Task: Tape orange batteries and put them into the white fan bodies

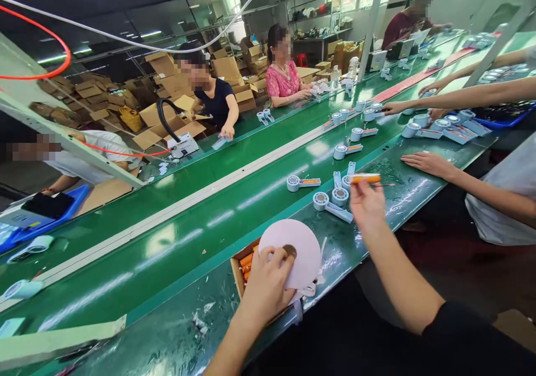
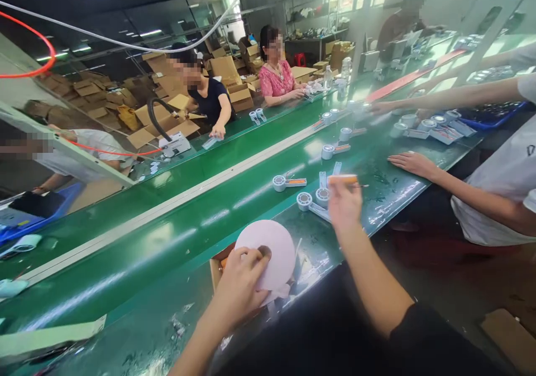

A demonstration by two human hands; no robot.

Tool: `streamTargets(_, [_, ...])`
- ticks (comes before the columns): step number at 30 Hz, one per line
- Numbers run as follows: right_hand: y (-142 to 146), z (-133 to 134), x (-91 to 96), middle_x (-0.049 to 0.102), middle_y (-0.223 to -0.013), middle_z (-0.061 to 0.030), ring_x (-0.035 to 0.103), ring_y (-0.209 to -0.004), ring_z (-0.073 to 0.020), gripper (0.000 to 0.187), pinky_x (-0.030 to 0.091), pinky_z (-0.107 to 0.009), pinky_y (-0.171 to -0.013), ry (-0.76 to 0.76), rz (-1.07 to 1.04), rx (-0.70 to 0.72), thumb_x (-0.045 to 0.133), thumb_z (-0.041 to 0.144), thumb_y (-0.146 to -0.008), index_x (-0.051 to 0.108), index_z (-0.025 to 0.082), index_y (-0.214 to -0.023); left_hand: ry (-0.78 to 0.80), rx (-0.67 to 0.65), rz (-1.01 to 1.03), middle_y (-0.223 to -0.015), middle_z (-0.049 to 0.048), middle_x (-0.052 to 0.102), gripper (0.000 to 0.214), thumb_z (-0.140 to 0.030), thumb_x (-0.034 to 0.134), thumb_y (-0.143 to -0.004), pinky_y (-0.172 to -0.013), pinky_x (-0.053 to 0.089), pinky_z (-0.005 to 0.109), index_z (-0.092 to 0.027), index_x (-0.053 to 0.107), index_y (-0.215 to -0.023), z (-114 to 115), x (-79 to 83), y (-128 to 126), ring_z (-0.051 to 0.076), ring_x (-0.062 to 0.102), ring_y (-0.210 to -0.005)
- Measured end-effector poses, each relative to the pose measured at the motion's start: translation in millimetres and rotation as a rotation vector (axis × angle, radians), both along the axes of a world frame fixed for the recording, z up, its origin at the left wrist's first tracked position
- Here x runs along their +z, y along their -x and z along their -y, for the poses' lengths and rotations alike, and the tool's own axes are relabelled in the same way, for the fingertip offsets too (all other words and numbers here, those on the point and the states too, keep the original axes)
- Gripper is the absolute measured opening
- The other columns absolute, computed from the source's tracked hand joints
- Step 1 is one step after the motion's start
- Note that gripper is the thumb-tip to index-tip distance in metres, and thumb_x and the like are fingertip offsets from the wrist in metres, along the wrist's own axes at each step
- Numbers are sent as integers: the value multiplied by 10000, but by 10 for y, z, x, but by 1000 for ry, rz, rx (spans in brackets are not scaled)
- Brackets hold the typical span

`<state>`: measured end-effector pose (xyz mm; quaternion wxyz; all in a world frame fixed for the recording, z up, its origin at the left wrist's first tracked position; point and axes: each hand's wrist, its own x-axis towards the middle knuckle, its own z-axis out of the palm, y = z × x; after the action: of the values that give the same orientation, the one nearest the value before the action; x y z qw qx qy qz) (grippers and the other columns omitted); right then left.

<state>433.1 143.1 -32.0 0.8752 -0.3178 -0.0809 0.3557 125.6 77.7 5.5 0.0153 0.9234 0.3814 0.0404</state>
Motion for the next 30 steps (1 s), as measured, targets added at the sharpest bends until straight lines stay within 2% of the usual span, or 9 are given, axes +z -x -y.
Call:
streamTargets(3, [-388,157,-160,722,-1041,17,719,-1013,-112,475,582,-231,-961,17,14,1,946,233,-664,620,238,-1009,91,17,4,-1320,91,616,658,-361,854,-718,-1096,426,510,-253,621,-1324,-221,54,177,335,469,-1262])
streamTargets(7, [-470,654,-568,746,-1057,-8,744,-992,-135,509,619,-222,-889,140,-5,70,965,241,-639,643,228,-1034,225,-65,19,-1349,50,614,761,-585,918,-591,-1121,396,531,-314,661,-1254,-663,258,91,341,452,-1313])
streamTargets(10, [-515,858,-768,747,-1007,0,747,-924,-118,502,621,-201,-861,196,-35,-17,974,254,-622,657,218,-1010,200,-165,58,-1222,42,664,386,-547,751,-847,-1110,416,457,-280,703,-1121,-1040,337,-450,257,535,-1207])
streamTargets(12, [-593,869,-782,742,-1006,-4,747,-921,-120,497,622,-210,-871,200,-31,-69,971,244,-619,665,214,-1010,152,-239,49,-1284,72,648,286,-449,609,-976,-1107,427,442,-255,695,-1169,-1296,260,-944,248,531,-1226])
streamTargets(16, [-750,785,-586,738,-1031,-4,743,-985,-133,482,614,-244,-927,128,13,-192,954,241,-644,661,230,-1027,138,-408,-53,-1461,66,563,252,-328,733,-883,-1089,468,467,-285,736,-1131,-1716,-104,-1731,314,426,-1382])
streamTargets(19, [-798,776,-431,742,-1073,-15,742,-1014,-152,484,619,-270,-929,97,71,-236,950,272,-662,648,238,-1039,126,-503,-127,-1451,69,570,147,-207,703,-871,-1011,539,421,-269,774,-984,-1917,-310,-1936,296,484,-1337])
streamTargets(24, [-731,867,-465,758,-1071,-16,747,-1013,-164,497,637,-266,-887,134,62,-231,958,295,-654,649,246,-1041,76,-492,-164,-1465,72,557,272,-69,609,-860,-1030,538,399,-245,766,-997,-2194,-291,-1598,274,498,-1337])
streamTargets(27, [-641,833,-543,761,-1064,-31,754,-991,-177,496,647,-262,-852,146,65,-186,968,276,-633,663,239,-1023,66,-374,-196,-1363,95,622,330,-29,543,-889,-1065,508,421,-217,726,-1088,-2357,-226,-1063,251,517,-1315])
streamTargets(30, [-472,570,-514,768,-1070,-55,766,-947,-200,573,653,-282,-796,141,103,-8,969,286,-633,650,242,-1107,79,-196,-245,-1236,108,665,208,-77,584,-920,-1023,521,469,-160,701,-1071,-2491,-257,-480,269,555,-1268])
